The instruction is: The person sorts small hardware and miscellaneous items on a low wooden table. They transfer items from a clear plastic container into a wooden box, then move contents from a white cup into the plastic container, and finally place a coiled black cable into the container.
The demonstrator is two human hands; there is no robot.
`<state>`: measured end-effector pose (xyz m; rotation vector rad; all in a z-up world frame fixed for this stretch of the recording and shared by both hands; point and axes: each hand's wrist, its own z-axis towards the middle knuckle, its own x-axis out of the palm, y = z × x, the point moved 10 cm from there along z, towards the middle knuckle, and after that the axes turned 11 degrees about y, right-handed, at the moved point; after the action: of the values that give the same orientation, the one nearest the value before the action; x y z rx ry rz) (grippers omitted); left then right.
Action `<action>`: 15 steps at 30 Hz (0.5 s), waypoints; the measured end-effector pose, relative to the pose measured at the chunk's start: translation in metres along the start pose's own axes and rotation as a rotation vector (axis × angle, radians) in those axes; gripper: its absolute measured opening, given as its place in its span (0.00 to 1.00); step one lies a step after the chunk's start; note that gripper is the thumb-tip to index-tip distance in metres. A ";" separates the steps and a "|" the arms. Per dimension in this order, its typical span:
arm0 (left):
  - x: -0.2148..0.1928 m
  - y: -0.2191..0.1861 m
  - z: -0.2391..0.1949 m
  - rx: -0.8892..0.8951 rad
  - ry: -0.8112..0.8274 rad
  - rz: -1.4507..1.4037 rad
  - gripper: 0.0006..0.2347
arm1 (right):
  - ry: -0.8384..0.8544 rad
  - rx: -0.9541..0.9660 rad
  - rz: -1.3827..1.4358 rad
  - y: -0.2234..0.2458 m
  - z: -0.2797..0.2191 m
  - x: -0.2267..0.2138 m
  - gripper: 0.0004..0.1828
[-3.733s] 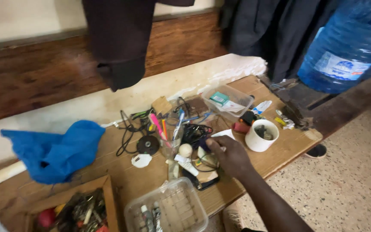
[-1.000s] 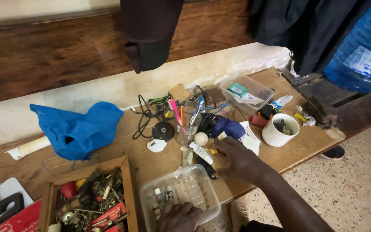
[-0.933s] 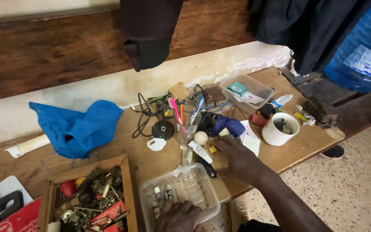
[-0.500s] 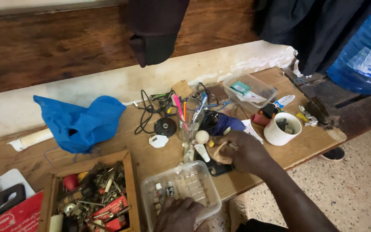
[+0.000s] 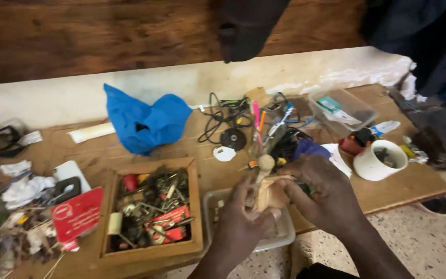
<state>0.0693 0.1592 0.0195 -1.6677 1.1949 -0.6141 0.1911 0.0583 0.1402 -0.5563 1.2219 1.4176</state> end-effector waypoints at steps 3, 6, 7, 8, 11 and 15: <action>0.008 0.004 0.005 0.016 0.090 -0.164 0.19 | -0.057 -0.084 0.027 0.017 0.006 0.009 0.10; 0.021 0.021 0.011 -0.116 0.141 -0.420 0.11 | -0.030 0.013 0.027 -0.009 0.009 0.018 0.19; 0.019 0.023 0.013 -0.081 0.111 -0.540 0.14 | -0.004 0.217 0.230 -0.037 0.007 0.021 0.18; 0.014 0.025 0.015 -0.045 0.071 -0.660 0.17 | 0.024 0.412 0.438 -0.060 0.004 0.031 0.19; -0.007 -0.005 -0.002 0.143 -0.020 -0.649 0.07 | 0.228 0.794 0.762 -0.094 -0.026 0.063 0.29; 0.001 0.010 0.012 0.110 -0.040 -0.709 0.08 | 0.290 0.716 1.112 -0.089 -0.036 0.088 0.39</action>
<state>0.0749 0.1630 0.0050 -1.9887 0.4997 -1.0458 0.2390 0.0488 0.0198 0.5434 2.3167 1.6032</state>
